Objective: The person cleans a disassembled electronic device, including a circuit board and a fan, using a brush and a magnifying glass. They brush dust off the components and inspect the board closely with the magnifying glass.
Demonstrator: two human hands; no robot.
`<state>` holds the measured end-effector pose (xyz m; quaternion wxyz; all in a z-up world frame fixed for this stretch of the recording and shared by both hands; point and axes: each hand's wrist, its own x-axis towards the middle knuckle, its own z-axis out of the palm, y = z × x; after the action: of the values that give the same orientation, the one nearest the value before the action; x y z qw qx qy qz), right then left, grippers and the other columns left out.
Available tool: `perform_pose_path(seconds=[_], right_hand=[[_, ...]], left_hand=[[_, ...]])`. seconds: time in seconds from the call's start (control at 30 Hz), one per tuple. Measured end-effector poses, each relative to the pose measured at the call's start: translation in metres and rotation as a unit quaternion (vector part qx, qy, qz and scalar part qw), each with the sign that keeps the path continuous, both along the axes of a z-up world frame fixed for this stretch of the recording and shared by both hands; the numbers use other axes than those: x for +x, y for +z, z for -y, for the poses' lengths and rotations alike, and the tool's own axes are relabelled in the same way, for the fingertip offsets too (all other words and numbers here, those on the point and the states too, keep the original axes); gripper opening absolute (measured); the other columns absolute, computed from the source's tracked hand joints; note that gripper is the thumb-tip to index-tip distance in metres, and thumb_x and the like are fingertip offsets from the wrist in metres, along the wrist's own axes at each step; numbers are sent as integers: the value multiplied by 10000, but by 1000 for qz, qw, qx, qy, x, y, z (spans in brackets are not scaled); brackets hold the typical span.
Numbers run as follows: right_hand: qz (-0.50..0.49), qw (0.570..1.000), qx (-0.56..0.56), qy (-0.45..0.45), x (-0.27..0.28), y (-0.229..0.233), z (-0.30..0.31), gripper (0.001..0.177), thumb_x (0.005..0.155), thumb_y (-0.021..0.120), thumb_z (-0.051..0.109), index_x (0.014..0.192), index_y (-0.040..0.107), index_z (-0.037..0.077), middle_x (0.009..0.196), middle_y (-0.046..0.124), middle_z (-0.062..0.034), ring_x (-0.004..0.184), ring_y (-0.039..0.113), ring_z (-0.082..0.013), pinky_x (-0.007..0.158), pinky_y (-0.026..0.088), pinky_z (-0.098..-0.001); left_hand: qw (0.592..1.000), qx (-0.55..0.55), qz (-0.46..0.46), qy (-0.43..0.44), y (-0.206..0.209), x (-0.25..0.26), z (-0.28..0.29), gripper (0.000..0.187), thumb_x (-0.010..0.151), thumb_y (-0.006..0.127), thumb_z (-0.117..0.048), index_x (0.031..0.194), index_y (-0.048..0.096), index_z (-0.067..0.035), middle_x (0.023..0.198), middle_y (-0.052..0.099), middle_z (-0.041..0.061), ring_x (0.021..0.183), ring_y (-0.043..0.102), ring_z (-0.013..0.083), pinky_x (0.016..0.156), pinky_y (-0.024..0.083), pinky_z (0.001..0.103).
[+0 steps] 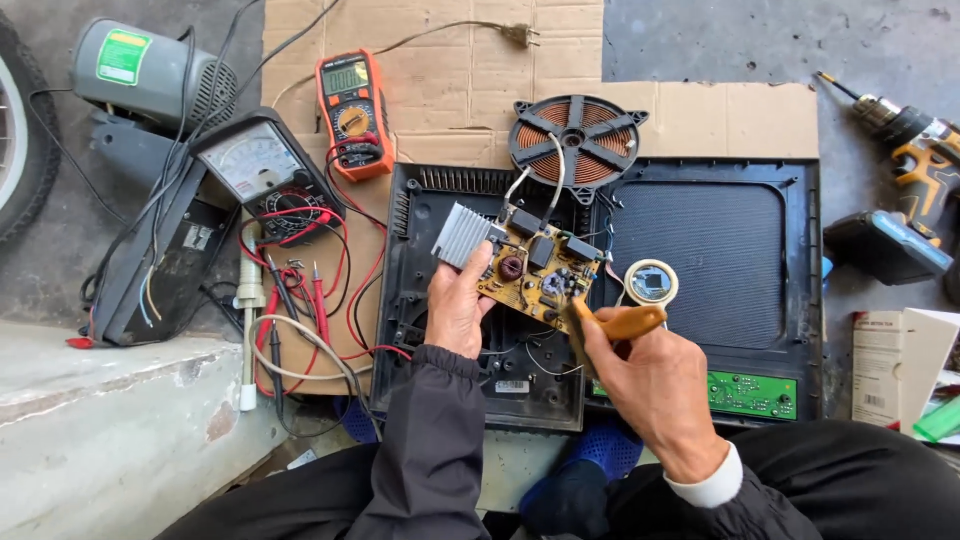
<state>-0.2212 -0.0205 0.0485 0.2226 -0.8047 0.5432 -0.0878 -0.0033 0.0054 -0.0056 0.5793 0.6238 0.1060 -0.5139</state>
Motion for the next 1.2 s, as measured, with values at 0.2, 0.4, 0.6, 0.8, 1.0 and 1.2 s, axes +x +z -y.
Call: perform_pose_path(seconds=[0.2, 0.4, 0.6, 0.8, 1.0, 1.2], right_hand=[[76, 981, -59, 169, 19, -11, 13, 138, 1040, 754, 239, 1142, 783, 152, 886, 785, 10, 681, 694, -122, 548, 660, -332], [-45, 992, 25, 115, 14, 10, 20, 329, 1060, 728, 349, 796, 713, 152, 898, 823, 71, 606, 657, -134, 485, 563, -377], [213, 976, 10, -38, 62, -10, 7, 198, 986, 843, 271, 1127, 888, 140, 879, 822, -230, 938, 818, -407, 721, 639, -456], [156, 984, 55, -59, 38, 11, -19, 221, 932, 840, 318, 1036, 923, 140, 770, 823, -226, 835, 825, -440, 673, 650, -493], [272, 962, 37, -10, 79, -20, -7, 191, 944, 877, 232, 1112, 912, 148, 853, 846, -210, 849, 849, -381, 648, 663, -415], [129, 990, 46, -21, 31, -12, -13, 230, 925, 842, 319, 1063, 909, 148, 786, 825, -195, 852, 818, -428, 710, 660, -513]], left_hand=[[1000, 13, 6, 4, 3, -1, 1, 435, 847, 852, -402, 1114, 600, -169, 1269, 667, -8, 1277, 624, 198, 1111, 497, 530], [1000, 8, -11, -1, 15, 1, 1, 574, 823, 828, -401, 1305, 641, -152, 1403, 699, 26, 1381, 625, 222, 1156, 508, 531], [996, -63, 4, 63, -14, -2, 0, 718, 879, 948, -220, 1464, 631, 51, 1249, 732, 265, 1092, 756, 334, 934, 666, 524], [995, -60, -20, 80, -33, 1, -6, 692, 879, 947, -200, 1454, 634, 26, 1260, 730, 276, 1100, 775, 374, 932, 676, 539], [998, -40, -1, 49, -50, 1, -6, 723, 897, 943, -302, 1490, 635, -26, 1298, 741, 236, 1129, 763, 357, 995, 651, 549], [996, -70, -23, 54, 12, 1, 0, 706, 909, 909, -272, 1471, 612, 37, 1294, 727, 300, 1141, 762, 383, 978, 659, 552]])
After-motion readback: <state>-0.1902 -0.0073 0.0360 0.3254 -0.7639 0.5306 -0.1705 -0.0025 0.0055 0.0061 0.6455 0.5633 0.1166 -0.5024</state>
